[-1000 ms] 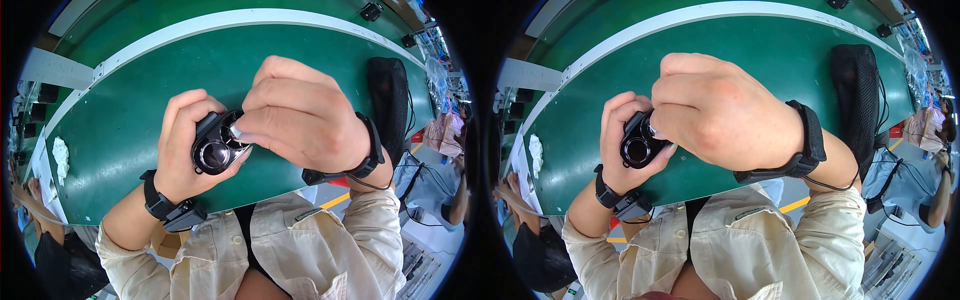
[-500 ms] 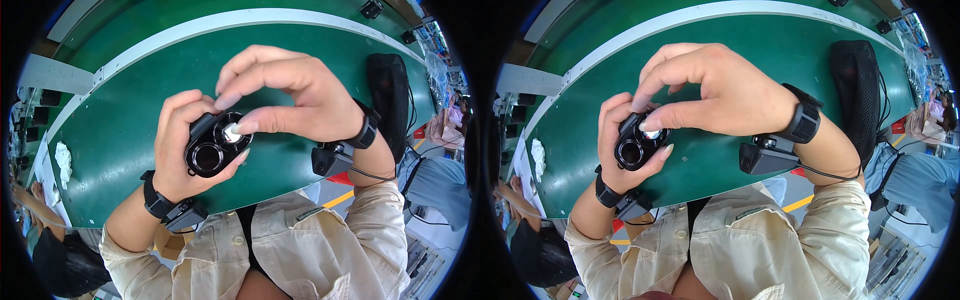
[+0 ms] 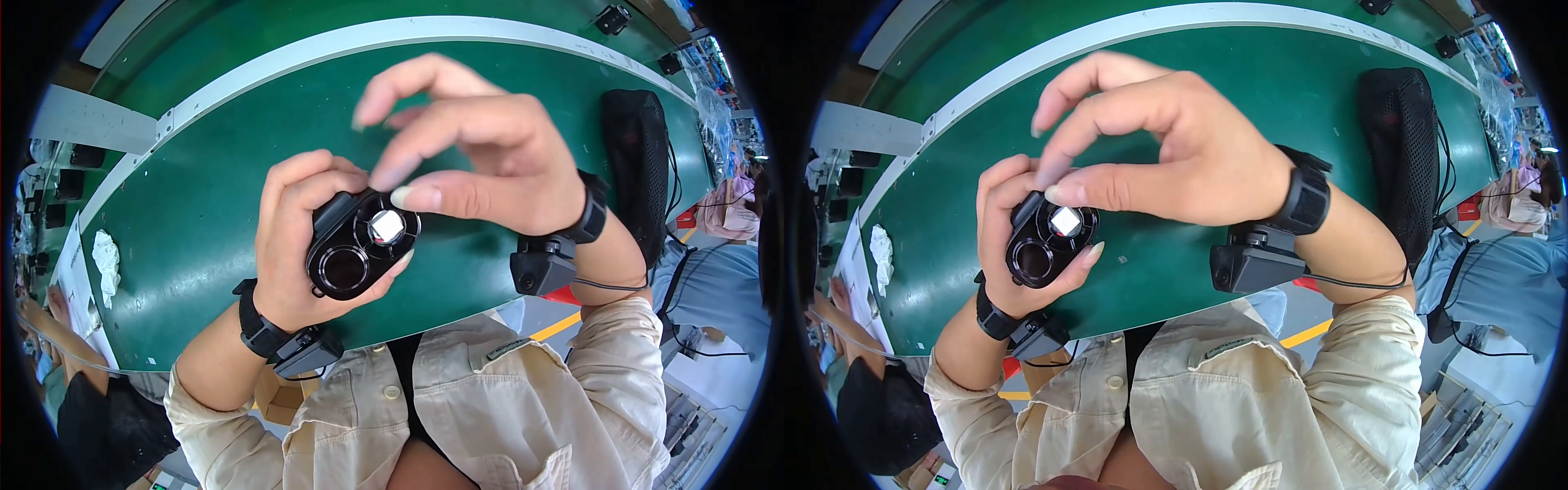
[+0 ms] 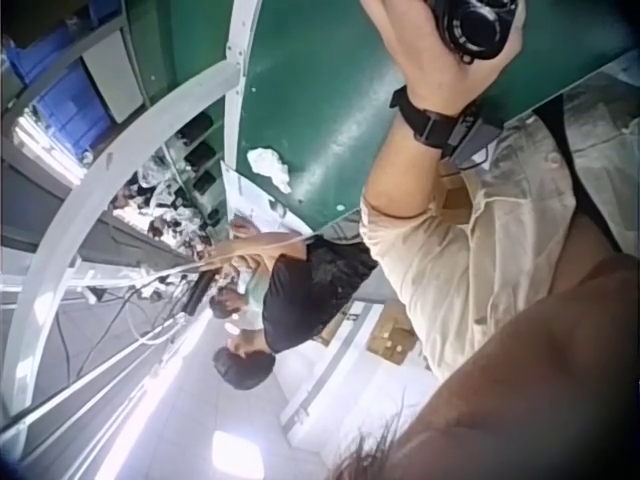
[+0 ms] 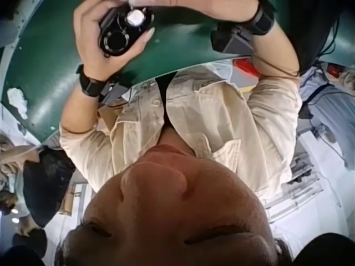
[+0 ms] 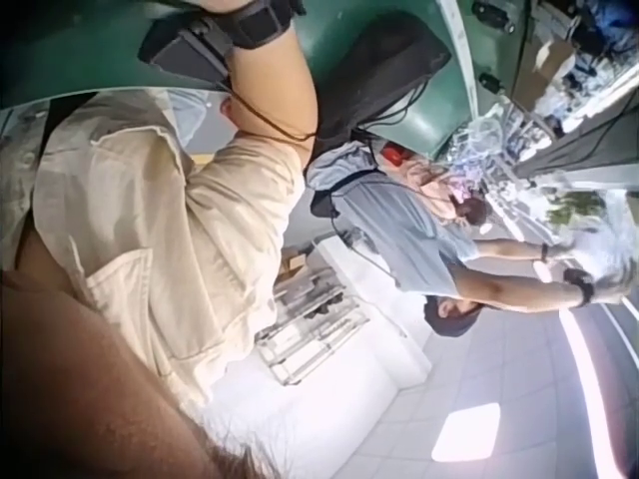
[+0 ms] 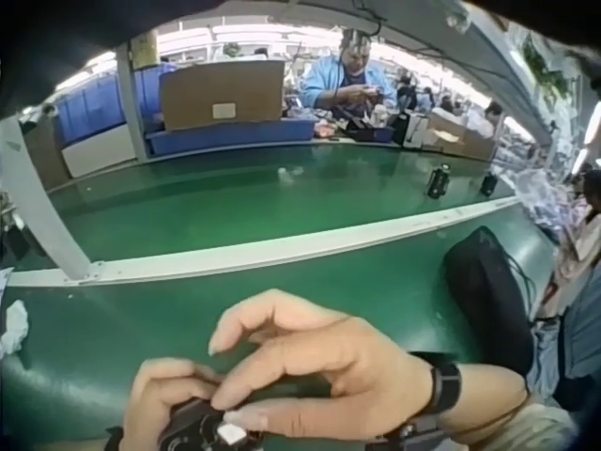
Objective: The person picks up a blue handheld fan, presses a white sticker onto the center, and sets it aside before repeating the process with several black handheld fans.
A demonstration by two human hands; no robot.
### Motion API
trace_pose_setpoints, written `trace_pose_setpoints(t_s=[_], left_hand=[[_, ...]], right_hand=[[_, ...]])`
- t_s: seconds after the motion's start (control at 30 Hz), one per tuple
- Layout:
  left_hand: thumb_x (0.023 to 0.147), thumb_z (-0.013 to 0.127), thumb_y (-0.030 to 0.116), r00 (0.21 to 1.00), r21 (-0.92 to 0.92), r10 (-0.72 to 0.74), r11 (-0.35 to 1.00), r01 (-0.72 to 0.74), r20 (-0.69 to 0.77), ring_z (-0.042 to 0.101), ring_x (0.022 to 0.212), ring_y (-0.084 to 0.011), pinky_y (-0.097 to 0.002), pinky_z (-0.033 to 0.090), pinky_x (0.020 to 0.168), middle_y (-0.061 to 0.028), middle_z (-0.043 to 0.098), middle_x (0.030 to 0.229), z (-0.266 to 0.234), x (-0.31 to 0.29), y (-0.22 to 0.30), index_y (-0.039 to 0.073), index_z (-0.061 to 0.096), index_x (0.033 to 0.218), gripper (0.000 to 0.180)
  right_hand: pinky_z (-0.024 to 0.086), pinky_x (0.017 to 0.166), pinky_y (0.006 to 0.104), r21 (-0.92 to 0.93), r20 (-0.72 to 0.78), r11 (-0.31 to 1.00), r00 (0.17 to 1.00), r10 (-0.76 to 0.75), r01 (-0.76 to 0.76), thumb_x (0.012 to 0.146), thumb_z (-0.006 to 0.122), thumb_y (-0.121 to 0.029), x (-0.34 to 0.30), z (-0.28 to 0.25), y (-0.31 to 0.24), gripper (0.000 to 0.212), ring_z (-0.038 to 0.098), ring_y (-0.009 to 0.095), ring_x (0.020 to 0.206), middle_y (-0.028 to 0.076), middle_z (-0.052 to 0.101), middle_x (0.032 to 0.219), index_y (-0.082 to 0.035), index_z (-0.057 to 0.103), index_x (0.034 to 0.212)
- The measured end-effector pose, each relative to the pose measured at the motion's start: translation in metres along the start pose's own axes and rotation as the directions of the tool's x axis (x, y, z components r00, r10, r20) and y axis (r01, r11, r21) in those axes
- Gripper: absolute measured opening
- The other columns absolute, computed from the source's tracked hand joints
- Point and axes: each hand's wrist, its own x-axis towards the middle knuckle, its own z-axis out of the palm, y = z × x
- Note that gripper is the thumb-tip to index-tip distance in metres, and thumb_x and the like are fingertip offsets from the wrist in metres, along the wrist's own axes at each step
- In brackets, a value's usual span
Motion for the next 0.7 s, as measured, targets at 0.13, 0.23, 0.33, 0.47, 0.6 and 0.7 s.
trace_pose_setpoints(t_s=[0.13, 0.23, 0.33, 0.47, 0.6, 0.7], left_hand=[[0.060, 0.086, 0.012, 1.000, -0.018, 0.003, 1.000, -0.003, 0.005, 0.057, 0.094, -0.0256, -0.0329, 0.050, 0.075, -0.0158, 0.050, 0.113, 0.000, 0.001, 0.000, 0.003, 0.051, 0.113, 0.065], [0.060, 0.086, 0.012, 1.000, -0.019, 0.005, 1.000, -0.004, 0.017, 0.057, 0.094, -0.0254, -0.0330, 0.050, 0.075, -0.0153, 0.049, 0.112, -0.001, 0.001, 0.000, 0.003, 0.051, 0.113, 0.065], [0.060, 0.086, 0.012, 0.999, -0.014, 0.013, 1.000, -0.012, 0.031, 0.057, 0.093, -0.0255, -0.0332, 0.050, 0.074, -0.0148, 0.049, 0.112, 0.000, 0.001, 0.000, 0.003, 0.051, 0.113, 0.064], [0.060, 0.086, 0.013, 1.000, -0.020, 0.006, 1.000, -0.006, 0.020, 0.057, 0.094, -0.0256, -0.0334, 0.050, 0.074, -0.0144, 0.049, 0.111, 0.002, 0.000, -0.001, 0.003, 0.051, 0.113, 0.064], [0.060, 0.085, 0.013, 1.000, -0.039, -0.002, 0.999, 0.003, 0.022, 0.056, 0.094, -0.0262, -0.0334, 0.050, 0.074, -0.0145, 0.050, 0.111, 0.004, 0.000, 0.000, 0.003, 0.052, 0.112, 0.063], [0.059, 0.085, 0.012, 0.999, -0.013, -0.010, 1.000, 0.010, 0.036, 0.056, 0.094, -0.0261, -0.0335, 0.050, 0.074, -0.0143, 0.050, 0.111, 0.004, 0.000, 0.000, 0.003, 0.052, 0.112, 0.063]], right_hand=[[0.043, 0.082, 0.0354, -0.591, 0.265, 0.755, 0.952, -0.151, 0.284, 0.074, 0.075, -0.009, 0.006, -0.012, -0.028, 0.018, 0.051, 0.025, 0.093, 0.006, 0.060, 0.100, -0.007, 0.072, 0.091], [0.040, 0.072, 0.0341, -0.674, 0.293, 0.636, 0.926, -0.238, 0.377, 0.067, 0.078, -0.012, 0.003, -0.005, -0.026, 0.017, 0.047, 0.025, 0.084, 0.003, 0.059, 0.089, -0.009, 0.072, 0.082], [0.040, 0.070, 0.0345, -0.701, 0.285, 0.611, 0.930, -0.231, 0.367, 0.065, 0.078, -0.013, 0.001, -0.001, -0.028, 0.019, 0.047, 0.025, 0.084, 0.003, 0.059, 0.088, -0.009, 0.071, 0.082], [0.041, 0.068, 0.0348, -0.734, 0.276, 0.581, 0.936, -0.218, 0.351, 0.062, 0.077, -0.015, -0.002, 0.001, -0.029, 0.023, 0.048, 0.026, 0.082, 0.003, 0.059, 0.086, -0.008, 0.070, 0.082], [0.040, 0.067, 0.0347, -0.730, 0.269, 0.595, 0.941, -0.204, 0.337, 0.060, 0.077, -0.015, -0.003, 0.001, -0.029, 0.024, 0.049, 0.026, 0.080, 0.004, 0.059, 0.086, -0.006, 0.069, 0.081], [0.040, 0.067, 0.0345, -0.727, 0.274, 0.598, 0.941, -0.200, 0.339, 0.060, 0.077, -0.015, -0.003, 0.001, -0.028, 0.024, 0.049, 0.025, 0.078, 0.004, 0.058, 0.085, -0.005, 0.069, 0.081]])
